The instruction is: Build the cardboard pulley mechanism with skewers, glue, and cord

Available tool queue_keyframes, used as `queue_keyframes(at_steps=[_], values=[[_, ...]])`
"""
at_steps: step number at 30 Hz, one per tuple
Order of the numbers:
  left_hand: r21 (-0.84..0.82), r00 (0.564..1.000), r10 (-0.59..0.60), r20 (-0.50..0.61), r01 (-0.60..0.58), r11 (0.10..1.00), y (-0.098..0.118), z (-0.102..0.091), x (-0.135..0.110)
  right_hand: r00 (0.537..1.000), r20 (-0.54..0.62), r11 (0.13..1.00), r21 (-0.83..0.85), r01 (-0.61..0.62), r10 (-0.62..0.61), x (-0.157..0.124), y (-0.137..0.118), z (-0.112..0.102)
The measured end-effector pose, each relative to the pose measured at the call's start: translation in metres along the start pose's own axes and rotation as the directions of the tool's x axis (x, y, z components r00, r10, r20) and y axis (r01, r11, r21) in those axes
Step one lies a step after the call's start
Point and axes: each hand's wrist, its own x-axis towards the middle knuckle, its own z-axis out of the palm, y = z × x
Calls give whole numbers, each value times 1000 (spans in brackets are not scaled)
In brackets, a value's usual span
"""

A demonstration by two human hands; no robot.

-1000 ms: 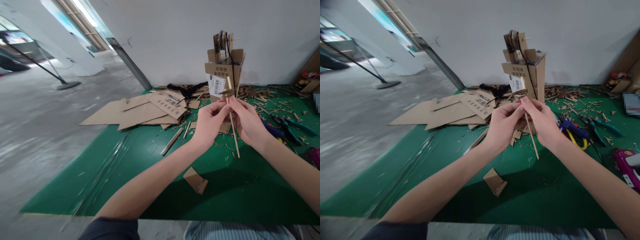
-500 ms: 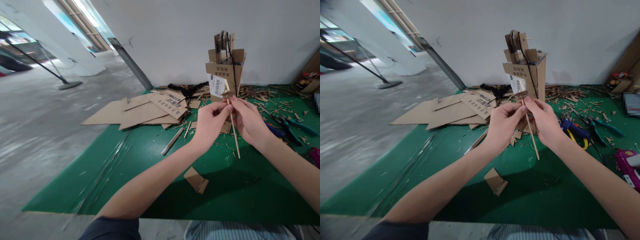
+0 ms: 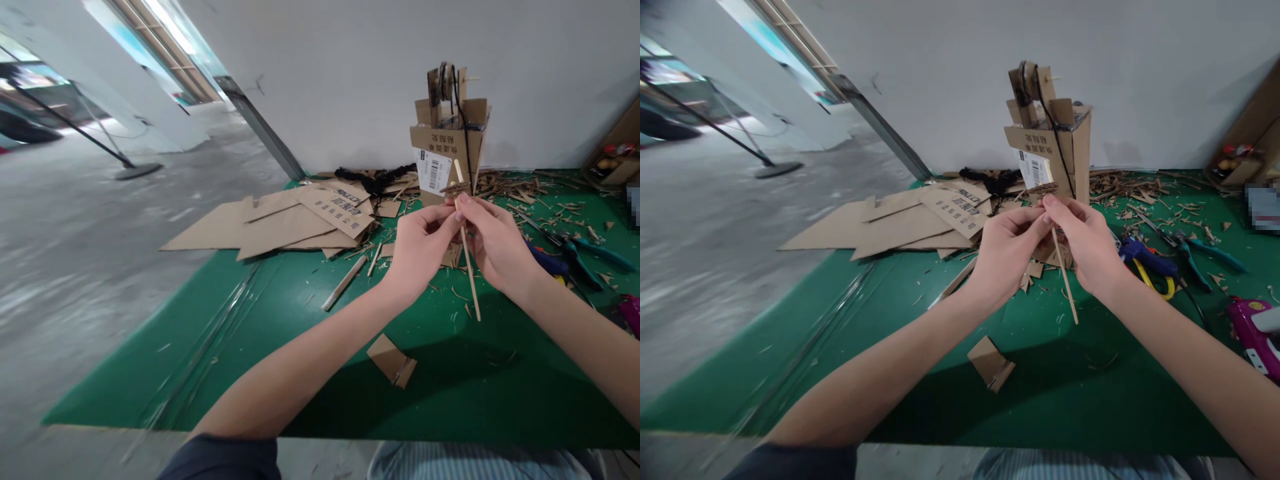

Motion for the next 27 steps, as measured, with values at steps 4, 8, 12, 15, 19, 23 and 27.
queue_keyframes(at_steps=[4, 8, 12, 15, 19, 23, 27], values=[[9, 1000, -8, -5, 8, 1000, 0, -1, 0, 1000, -5, 1000, 18, 9, -9, 0, -1, 1], [12, 1000, -16, -17, 17, 1000, -2, -1, 0, 999, 6, 999, -20, 48, -48, -1, 1, 1], [8, 1000, -7, -29, 7, 1000, -3, -1, 0, 995, 7, 995, -18, 103, -102, -2, 4, 3], [5, 999, -12, -32, 13, 1000, -3, -1, 0, 993, -11, 993, -17, 116, -116, -3, 4, 3], [7, 999, -22, -39, 22, 1000, -5, -1, 1, 992, -19, 992, -30, 124, -124, -4, 2, 4], [7, 999, -20, -40, 20, 1000, -5, -1, 0, 995, -15, 995, -16, 103, -103, -3, 3, 3], [54, 1000, 1, -30, 1, 999, -2, -1, -1, 996, -5, 996, -13, 92, -93, -3, 4, 2]])
